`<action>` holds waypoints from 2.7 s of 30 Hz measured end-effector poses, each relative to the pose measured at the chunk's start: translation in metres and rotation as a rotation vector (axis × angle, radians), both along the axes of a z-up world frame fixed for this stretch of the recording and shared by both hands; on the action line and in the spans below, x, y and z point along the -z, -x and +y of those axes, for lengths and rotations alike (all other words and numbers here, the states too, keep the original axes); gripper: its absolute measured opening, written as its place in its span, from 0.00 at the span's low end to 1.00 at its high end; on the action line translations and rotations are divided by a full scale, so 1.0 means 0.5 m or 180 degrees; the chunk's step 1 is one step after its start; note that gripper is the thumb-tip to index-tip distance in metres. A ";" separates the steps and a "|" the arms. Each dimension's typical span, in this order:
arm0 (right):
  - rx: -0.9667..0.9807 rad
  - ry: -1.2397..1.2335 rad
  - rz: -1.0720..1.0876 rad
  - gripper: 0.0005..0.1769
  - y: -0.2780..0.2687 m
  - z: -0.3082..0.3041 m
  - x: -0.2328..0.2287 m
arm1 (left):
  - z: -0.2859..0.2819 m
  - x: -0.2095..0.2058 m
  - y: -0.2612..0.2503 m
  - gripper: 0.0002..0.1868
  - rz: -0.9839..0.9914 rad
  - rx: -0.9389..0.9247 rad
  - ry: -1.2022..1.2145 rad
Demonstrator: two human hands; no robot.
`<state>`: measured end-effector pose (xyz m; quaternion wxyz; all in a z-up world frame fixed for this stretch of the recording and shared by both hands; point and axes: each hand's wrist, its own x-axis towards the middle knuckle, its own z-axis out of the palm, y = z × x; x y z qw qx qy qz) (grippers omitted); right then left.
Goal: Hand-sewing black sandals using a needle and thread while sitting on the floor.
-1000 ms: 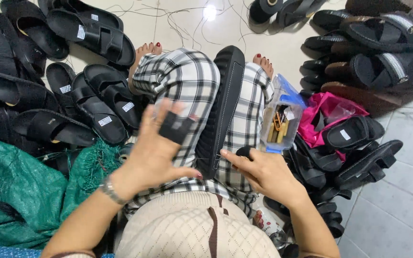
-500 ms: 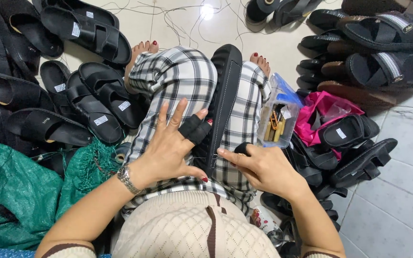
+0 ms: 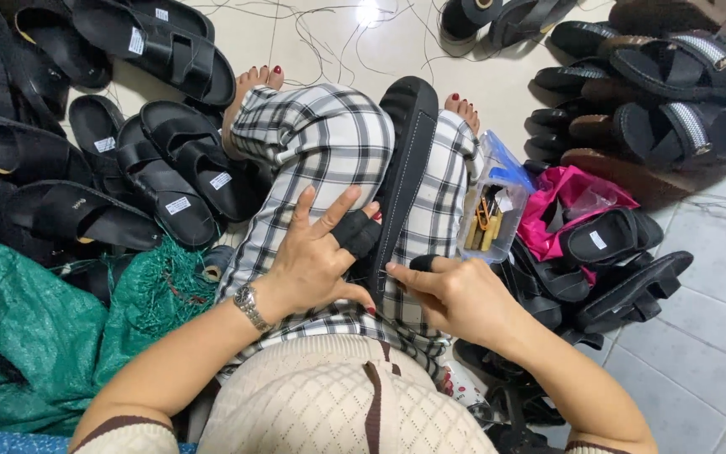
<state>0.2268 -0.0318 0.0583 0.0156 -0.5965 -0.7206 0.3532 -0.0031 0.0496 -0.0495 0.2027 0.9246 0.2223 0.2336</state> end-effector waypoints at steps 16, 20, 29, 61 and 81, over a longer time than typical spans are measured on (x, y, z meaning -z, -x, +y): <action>-0.0017 -0.0989 -0.0763 0.07 0.035 -0.045 -0.035 | -0.057 -0.113 0.067 0.14 -0.0885 -0.0530 0.1911; -0.0215 -0.1027 -0.0891 0.03 0.046 -0.045 -0.006 | -0.072 -0.143 0.067 0.14 -0.1752 -0.0454 0.5615; -0.0116 -0.1279 -0.0635 0.07 0.048 -0.045 0.000 | -0.090 -0.131 0.033 0.14 -0.0423 -0.1241 0.5160; 0.1376 -0.0407 0.0857 0.21 0.006 -0.109 -0.008 | -0.079 -0.132 0.041 0.44 0.0835 -0.1213 0.3298; -0.0352 -0.0856 -0.0811 0.16 0.030 -0.044 -0.027 | -0.109 -0.068 0.005 0.27 0.0824 -0.0773 0.1914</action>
